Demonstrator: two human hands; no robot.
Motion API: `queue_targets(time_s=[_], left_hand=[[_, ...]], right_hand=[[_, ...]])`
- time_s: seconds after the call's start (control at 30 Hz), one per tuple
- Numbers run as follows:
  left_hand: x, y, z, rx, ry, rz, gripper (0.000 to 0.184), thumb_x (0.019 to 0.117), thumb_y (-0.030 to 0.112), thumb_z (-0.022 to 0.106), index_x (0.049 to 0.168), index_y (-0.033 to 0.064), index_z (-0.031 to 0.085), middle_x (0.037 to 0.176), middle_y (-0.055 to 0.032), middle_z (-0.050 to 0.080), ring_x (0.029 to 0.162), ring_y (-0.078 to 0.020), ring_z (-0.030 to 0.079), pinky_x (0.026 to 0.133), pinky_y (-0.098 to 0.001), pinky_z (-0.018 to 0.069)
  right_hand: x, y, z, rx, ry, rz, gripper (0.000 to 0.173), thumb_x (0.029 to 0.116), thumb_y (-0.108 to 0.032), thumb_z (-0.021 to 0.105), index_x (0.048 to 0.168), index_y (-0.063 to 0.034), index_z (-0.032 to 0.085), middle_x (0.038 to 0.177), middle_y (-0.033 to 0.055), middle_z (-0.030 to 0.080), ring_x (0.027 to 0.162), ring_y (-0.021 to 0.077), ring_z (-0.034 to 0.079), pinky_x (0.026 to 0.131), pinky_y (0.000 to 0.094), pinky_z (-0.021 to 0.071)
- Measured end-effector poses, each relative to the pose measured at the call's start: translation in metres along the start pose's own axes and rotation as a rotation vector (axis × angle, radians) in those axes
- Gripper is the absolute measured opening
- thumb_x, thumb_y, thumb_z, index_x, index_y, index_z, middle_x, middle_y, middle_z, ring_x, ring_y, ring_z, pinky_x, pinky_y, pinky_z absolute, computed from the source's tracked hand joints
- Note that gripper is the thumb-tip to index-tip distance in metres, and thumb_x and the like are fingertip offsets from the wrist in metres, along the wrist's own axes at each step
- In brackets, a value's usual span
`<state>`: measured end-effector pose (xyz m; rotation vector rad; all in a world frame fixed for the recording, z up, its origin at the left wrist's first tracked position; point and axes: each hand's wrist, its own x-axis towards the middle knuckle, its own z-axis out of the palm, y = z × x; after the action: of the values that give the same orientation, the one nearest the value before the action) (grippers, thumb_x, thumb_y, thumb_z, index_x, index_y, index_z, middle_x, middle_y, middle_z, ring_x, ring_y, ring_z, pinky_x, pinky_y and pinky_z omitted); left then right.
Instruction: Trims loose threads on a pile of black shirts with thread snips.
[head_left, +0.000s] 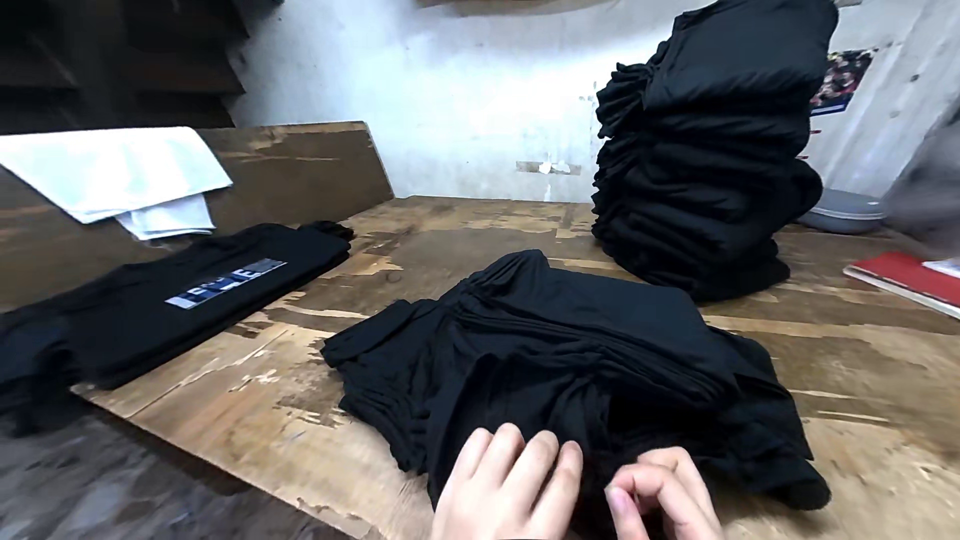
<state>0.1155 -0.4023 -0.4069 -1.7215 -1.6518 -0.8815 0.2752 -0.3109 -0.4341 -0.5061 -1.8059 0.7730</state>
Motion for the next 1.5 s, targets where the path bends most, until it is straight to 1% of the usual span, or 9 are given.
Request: queue_targets(time_s=[0.13,0.27,0.5,0.7,0.93,1.07,1.2,1.3,1.5], left_hand=[[-0.01,-0.003,-0.005,-0.097,-0.021,-0.088,0.017,0.0987,0.027,0.068,0.111,0.0193,0.076,0.1,-0.0033,0.072,0.087,-0.0198,0.062,0.077,-0.0377,0.0462],[-0.025,-0.016,-0.004,-0.288,-0.177,-0.192,0.027,0.0907,0.032,0.076,0.112,0.0154,0.074,0.096,-0.0099,0.066,0.091,-0.0258,0.063,0.079,-0.0437,0.049],[-0.029,-0.04,-0.009,-0.502,-0.102,-0.232,0.006,0.0894,0.011,0.073,0.092,0.0149,0.077,0.089,-0.0028,0.067,0.09,-0.0136,0.063,0.082,-0.031,0.0518],[-0.011,-0.034,-0.018,-0.377,-0.126,-0.2,0.034,0.0976,0.036,0.07,0.126,0.0176,0.071,0.112,-0.0079,0.067,0.104,-0.0197,0.063,0.089,-0.0386,0.0511],[0.018,-0.006,0.001,-0.018,-0.036,0.056,0.017,0.097,0.011,0.061,0.106,0.018,0.074,0.095,-0.0004,0.07,0.087,-0.0207,0.062,0.074,-0.0377,0.0462],[0.004,-0.011,-0.008,-0.219,-0.148,-0.085,0.018,0.0994,0.025,0.065,0.114,0.0168,0.073,0.101,-0.0056,0.07,0.093,-0.024,0.064,0.077,-0.0411,0.0499],[-0.018,-0.017,-0.008,-0.388,-0.234,-0.225,0.016,0.09,0.017,0.073,0.105,0.0113,0.075,0.094,-0.0103,0.067,0.092,-0.0258,0.065,0.08,-0.0427,0.0538],[-0.016,-0.022,-0.006,-0.462,-0.157,-0.218,0.017,0.0913,0.004,0.063,0.098,0.014,0.076,0.1,-0.0021,0.072,0.095,-0.0171,0.065,0.083,-0.0361,0.0527],[0.017,-0.046,0.017,-0.607,-0.047,-0.358,0.024,0.0926,0.008,0.058,0.109,0.0178,0.072,0.092,0.0093,0.07,0.078,0.0002,0.065,0.068,-0.0194,0.0569]], right_hand=[[0.002,0.001,-0.025,-0.097,-0.243,0.026,0.013,0.0909,-0.02,0.069,0.089,-0.01,0.078,0.094,0.0058,0.065,0.097,0.0158,0.06,0.086,0.0332,0.0497],[0.008,-0.002,-0.018,-0.146,-0.224,0.158,0.023,0.0968,-0.024,0.07,0.112,-0.0088,0.078,0.108,0.0089,0.065,0.097,0.0124,0.062,0.077,0.0259,0.0529],[0.008,0.005,-0.004,0.183,-0.119,0.267,0.009,0.0945,-0.005,0.068,0.09,-0.0037,0.076,0.103,0.0056,0.063,0.09,0.0064,0.061,0.073,0.019,0.0532],[0.005,0.001,0.003,0.064,0.048,0.129,0.007,0.0939,-0.007,0.067,0.091,-0.0041,0.074,0.103,0.0061,0.06,0.093,0.006,0.059,0.073,0.0168,0.0511],[0.004,0.0,0.007,-0.07,0.108,-0.004,0.005,0.0914,-0.01,0.07,0.087,-0.0078,0.073,0.103,0.0042,0.058,0.1,0.0042,0.057,0.082,0.014,0.0501],[-0.002,0.009,-0.008,-0.058,-0.051,-0.023,0.009,0.0922,-0.012,0.069,0.086,-0.0075,0.073,0.102,0.0055,0.064,0.104,0.0092,0.061,0.091,0.0226,0.0533],[-0.01,0.01,-0.012,-0.212,-0.174,-0.038,0.027,0.0857,-0.025,0.073,0.103,-0.0052,0.071,0.111,0.0136,0.069,0.109,0.0249,0.064,0.094,0.0447,0.0525],[-0.005,0.0,0.011,-0.318,-0.005,-0.147,0.043,0.0873,-0.039,0.079,0.113,-0.0054,0.068,0.112,0.0161,0.065,0.109,0.0224,0.062,0.095,0.0374,0.052],[0.042,0.015,0.048,0.383,0.146,0.056,0.014,0.0974,0.007,0.056,0.104,0.0023,0.067,0.094,0.0063,0.073,0.084,0.01,0.07,0.07,0.0217,0.059]])
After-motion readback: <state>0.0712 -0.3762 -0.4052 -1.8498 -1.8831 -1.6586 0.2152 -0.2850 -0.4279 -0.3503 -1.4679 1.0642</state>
